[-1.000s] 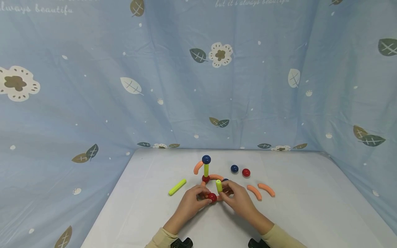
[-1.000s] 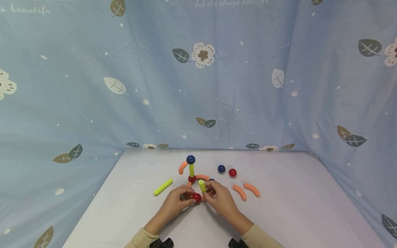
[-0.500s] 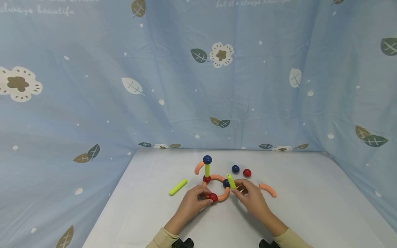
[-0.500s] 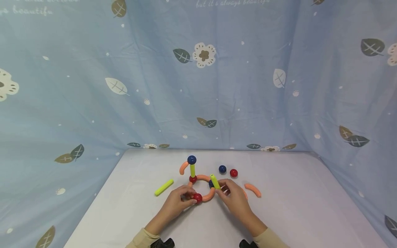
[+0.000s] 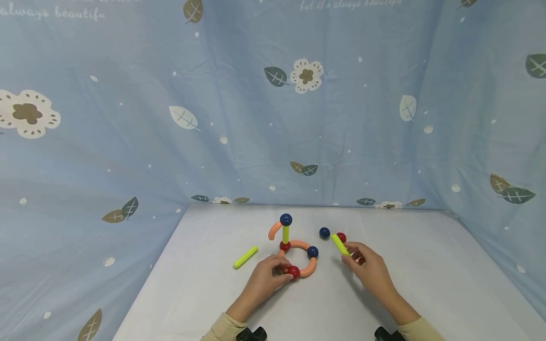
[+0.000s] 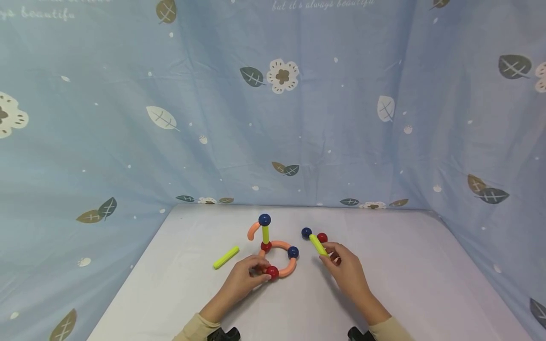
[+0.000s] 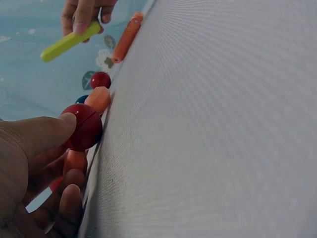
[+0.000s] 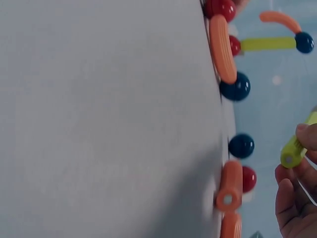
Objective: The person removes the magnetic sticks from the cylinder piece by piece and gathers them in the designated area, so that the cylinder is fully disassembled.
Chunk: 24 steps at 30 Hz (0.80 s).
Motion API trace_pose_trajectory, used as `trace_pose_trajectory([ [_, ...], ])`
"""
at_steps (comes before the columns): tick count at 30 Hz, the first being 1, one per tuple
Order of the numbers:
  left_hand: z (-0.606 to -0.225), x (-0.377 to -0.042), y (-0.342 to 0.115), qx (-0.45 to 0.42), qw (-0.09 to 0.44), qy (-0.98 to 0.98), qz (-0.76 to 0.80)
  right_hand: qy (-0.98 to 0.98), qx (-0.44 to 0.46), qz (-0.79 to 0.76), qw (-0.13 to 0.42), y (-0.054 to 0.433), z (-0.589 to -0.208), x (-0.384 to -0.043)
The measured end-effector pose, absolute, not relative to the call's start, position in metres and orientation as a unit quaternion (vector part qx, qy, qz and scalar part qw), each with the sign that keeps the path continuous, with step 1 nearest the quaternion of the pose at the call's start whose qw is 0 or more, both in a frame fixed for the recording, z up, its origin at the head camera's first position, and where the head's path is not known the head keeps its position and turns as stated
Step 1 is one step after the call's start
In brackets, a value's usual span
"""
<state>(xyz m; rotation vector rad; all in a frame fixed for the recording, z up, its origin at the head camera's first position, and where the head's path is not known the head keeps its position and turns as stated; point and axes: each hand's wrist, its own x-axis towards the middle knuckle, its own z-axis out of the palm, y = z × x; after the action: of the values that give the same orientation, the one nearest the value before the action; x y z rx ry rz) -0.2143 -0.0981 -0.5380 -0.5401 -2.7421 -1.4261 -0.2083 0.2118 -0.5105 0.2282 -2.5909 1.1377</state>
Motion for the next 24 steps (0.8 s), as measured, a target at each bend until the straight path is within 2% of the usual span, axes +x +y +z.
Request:
trace_pose_trajectory([
  [8, -0.538, -0.215, -0.097, -0.179, 0.006, -0.872, -0.455, -0.917, 0.065, 0.349, 0.182, 0.243, -0.514, -0.205],
  [18, -0.538, -0.214, -0.098, -0.179, 0.008, -0.874, -0.452, -0.933, 0.023, 0.323, 0.160, 0.272, -0.516, -0.201],
  [24, -0.539, -0.215, -0.099, -0.179, 0.006, -0.873, -0.453, -0.942, -0.008, 0.313, 0.121, 0.290, -0.516, -0.202],
])
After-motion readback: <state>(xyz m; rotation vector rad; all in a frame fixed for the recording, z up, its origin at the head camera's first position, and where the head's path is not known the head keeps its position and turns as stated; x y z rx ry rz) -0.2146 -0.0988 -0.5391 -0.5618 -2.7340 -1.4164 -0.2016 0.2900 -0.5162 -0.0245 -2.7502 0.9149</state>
